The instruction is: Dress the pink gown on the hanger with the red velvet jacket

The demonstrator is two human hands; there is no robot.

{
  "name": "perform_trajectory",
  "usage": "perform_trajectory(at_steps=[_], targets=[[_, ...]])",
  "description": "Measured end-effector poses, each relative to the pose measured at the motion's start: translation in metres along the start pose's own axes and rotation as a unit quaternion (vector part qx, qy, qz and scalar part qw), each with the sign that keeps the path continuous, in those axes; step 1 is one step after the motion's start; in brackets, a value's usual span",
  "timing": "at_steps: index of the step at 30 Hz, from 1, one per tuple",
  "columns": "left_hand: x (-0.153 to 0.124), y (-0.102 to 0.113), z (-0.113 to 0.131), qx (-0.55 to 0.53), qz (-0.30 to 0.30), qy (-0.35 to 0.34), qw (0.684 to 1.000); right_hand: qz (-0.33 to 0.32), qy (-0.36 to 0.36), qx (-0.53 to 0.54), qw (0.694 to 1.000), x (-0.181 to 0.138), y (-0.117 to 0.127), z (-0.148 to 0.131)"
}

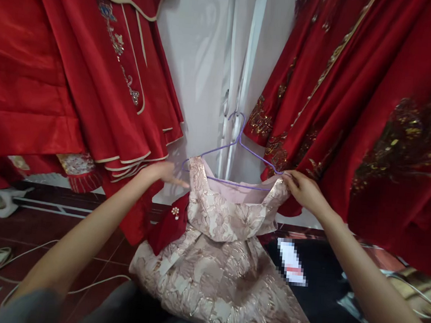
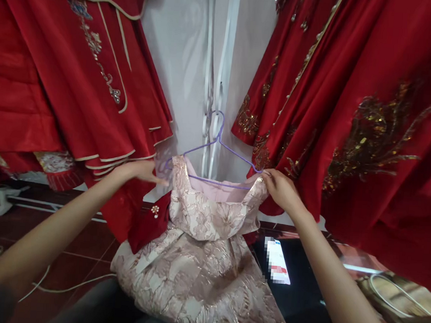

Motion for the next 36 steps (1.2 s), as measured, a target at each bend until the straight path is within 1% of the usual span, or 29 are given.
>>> perform_trajectory(at_steps=[1, 3, 5, 6, 8, 10, 12, 14, 16, 18, 20, 22, 23, 24, 25, 26, 28, 30, 31, 32, 34, 35, 36], targets=[[0.01, 0.008, -0.001, 0.027, 0.001, 0.017, 1.0, 0.005, 0.001, -0.027, 1.0, -0.002, -0.001, -0.001], [0.023, 0.016, 0.011, 0.012, 0.031, -0.051, 0.998, 0.004, -0.005, -0.082, 0.997, -0.007, -0.002, -0.005], [0.026, 0.014, 0.026, -0.017, 0.072, -0.129, 0.989, 0.002, -0.006, -0.128, 0.992, -0.011, -0.002, -0.009], [0.026, 0.01, 0.03, -0.016, 0.092, -0.144, 0.985, 0.003, -0.002, -0.144, 0.99, -0.013, -0.002, -0.011], [0.023, 0.002, 0.032, 0.014, 0.134, -0.126, 0.983, 0.009, 0.01, -0.162, 0.987, -0.014, -0.002, -0.014], [0.02, -0.004, 0.028, 0.042, 0.172, -0.097, 0.979, 0.019, 0.018, -0.168, 0.985, -0.013, 0.0, -0.014], [0.015, -0.006, 0.019, 0.048, 0.202, -0.071, 0.976, 0.034, 0.0, -0.188, 0.982, -0.012, 0.002, -0.009], [0.009, -0.006, 0.009, 0.048, 0.21, -0.034, 0.976, 0.037, -0.041, -0.219, 0.974, -0.013, 0.004, 0.002], [0.001, -0.007, 0.002, 0.056, 0.191, -0.005, 0.98, 0.026, -0.07, -0.233, 0.97, -0.018, 0.005, 0.014], [-0.009, -0.011, -0.001, 0.073, 0.129, 0.018, 0.989, -0.002, -0.083, -0.214, 0.973, -0.029, 0.004, 0.023], [-0.023, -0.018, 0.002, 0.086, 0.033, 0.031, 0.995, -0.073, -0.092, -0.162, 0.98, -0.044, 0.0, 0.026], [-0.038, -0.026, 0.01, 0.085, -0.062, 0.033, 0.994, -0.171, -0.095, -0.085, 0.977, -0.063, -0.005, 0.02], [-0.045, -0.027, 0.016, 0.081, -0.087, 0.027, 0.993, -0.213, -0.091, -0.045, 0.972, -0.071, -0.007, 0.013], [-0.05, -0.027, 0.024, 0.078, -0.09, 0.016, 0.993, -0.235, -0.084, -0.014, 0.968, -0.077, -0.007, 0.004], [-0.052, -0.025, 0.033, 0.076, -0.077, -0.001, 0.994, -0.239, -0.077, 0.004, 0.968, -0.08, -0.005, -0.005], [-0.052, -0.02, 0.043, 0.073, -0.05, -0.023, 0.996, -0.228, -0.073, 0.01, 0.971, -0.081, -0.002, -0.015], [-0.045, -0.008, 0.066, 0.051, 0.03, -0.081, 0.995, -0.175, -0.079, 0.008, 0.981, -0.076, 0.006, -0.033], [-0.031, 0.003, 0.093, -0.002, 0.099, -0.157, 0.983, -0.108, -0.094, 0.012, 0.99, -0.067, 0.015, -0.049], [-0.024, 0.005, 0.107, -0.034, 0.12, -0.205, 0.971, -0.076, -0.105, 0.018, 0.991, -0.062, 0.018, -0.056], [-0.017, 0.005, 0.121, -0.063, 0.133, -0.255, 0.956, -0.046, -0.115, 0.025, 0.992, -0.057, 0.021, -0.063], [-0.007, -0.008, 0.143, -0.105, 0.126, -0.34, 0.926, 0.01, -0.137, 0.042, 0.99, -0.051, 0.023, -0.073], [-0.004, -0.019, 0.151, -0.118, 0.114, -0.365, 0.916, 0.037, -0.147, 0.051, 0.987, -0.05, 0.023, -0.076], [-0.002, -0.033, 0.156, -0.127, 0.099, -0.371, 0.914, 0.06, -0.156, 0.061, 0.984, -0.05, 0.022, -0.078]])
Point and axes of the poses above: each hand's wrist, its own x-axis towards the middle knuckle, its own y-axis out of the back of the hand, z = x × y, the point moved 4 cm from there along x, towards the middle knuckle, and after that the axes turned 14 degrees about z, right-handed, at the moved point
